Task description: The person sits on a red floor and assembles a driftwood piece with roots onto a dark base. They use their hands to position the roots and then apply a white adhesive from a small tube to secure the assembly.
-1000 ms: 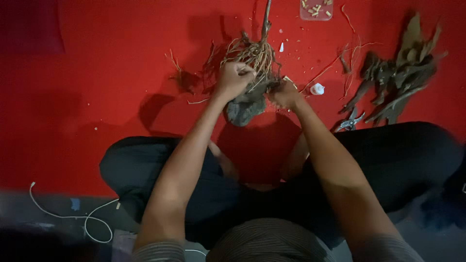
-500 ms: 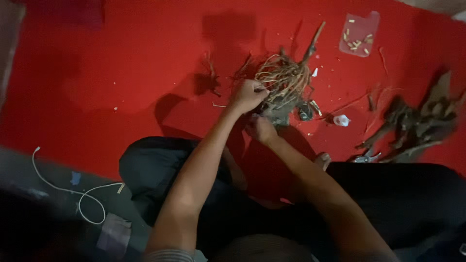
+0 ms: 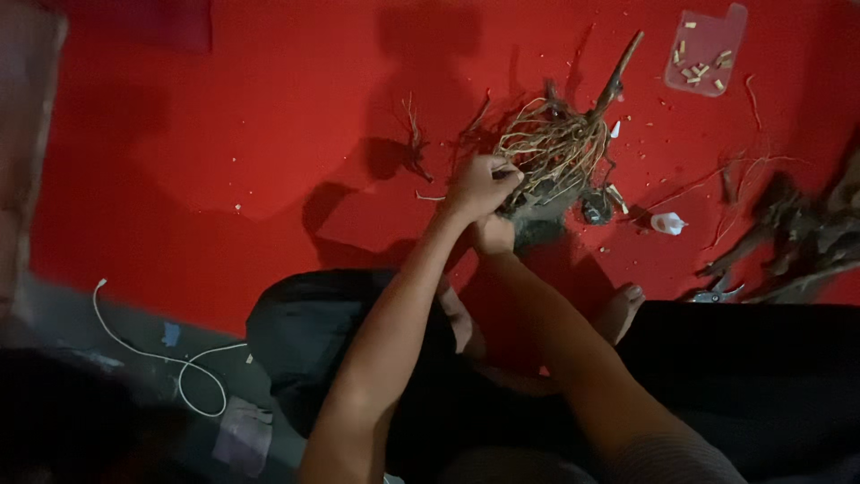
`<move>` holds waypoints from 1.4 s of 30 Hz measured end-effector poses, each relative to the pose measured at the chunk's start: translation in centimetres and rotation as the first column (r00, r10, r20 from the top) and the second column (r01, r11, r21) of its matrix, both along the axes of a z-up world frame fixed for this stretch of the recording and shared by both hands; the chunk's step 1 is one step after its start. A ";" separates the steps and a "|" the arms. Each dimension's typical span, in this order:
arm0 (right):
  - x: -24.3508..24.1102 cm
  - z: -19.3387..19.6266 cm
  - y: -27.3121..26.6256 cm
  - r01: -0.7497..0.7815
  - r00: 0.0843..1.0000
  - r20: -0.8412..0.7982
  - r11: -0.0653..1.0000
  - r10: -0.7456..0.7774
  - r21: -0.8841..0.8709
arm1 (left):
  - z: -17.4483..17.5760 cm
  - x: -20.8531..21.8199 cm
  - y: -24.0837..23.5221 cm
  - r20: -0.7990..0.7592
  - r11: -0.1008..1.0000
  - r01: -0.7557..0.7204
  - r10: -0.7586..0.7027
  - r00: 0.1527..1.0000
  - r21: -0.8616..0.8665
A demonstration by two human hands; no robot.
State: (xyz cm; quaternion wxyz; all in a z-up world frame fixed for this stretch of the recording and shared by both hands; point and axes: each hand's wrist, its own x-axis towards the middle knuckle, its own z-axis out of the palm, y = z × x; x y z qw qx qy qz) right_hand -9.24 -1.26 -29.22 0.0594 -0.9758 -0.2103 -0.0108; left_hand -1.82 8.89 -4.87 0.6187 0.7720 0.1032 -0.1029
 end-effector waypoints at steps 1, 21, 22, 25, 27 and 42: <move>-0.1 0.1 0.4 0.003 1.000 0.001 1.000 -0.003 0.000 | -0.8 0.2 0.1 0.001 1.000 0.003 -0.003 1.000 0.000; 2.7 12.4 -4.7 0.228 0.782 -0.599 0.816 0.172 0.532 | -0.2 0.9 -0.6 -0.074 0.992 0.094 -0.100 0.992 -0.080; 3.2 12.6 -5.9 0.233 0.785 -0.598 0.816 0.164 0.529 | -2.4 1.4 -1.2 -0.072 0.991 0.101 -0.107 0.992 -0.083; 5.3 14.2 -9.2 0.206 0.835 -0.480 0.656 0.269 0.726 | -6.8 2.7 -2.4 -0.122 0.975 0.072 -0.100 0.988 -0.210; 7.3 16.4 -11.7 0.297 0.870 -0.430 0.439 0.242 0.848 | -7.0 3.0 -2.8 -0.095 0.977 0.092 -0.112 0.989 -0.191; 10.5 25.1 -16.6 0.287 0.943 -0.299 0.101 0.143 0.953 | 1.5 2.6 -8.7 0.107 0.981 0.029 -0.008 0.994 -0.192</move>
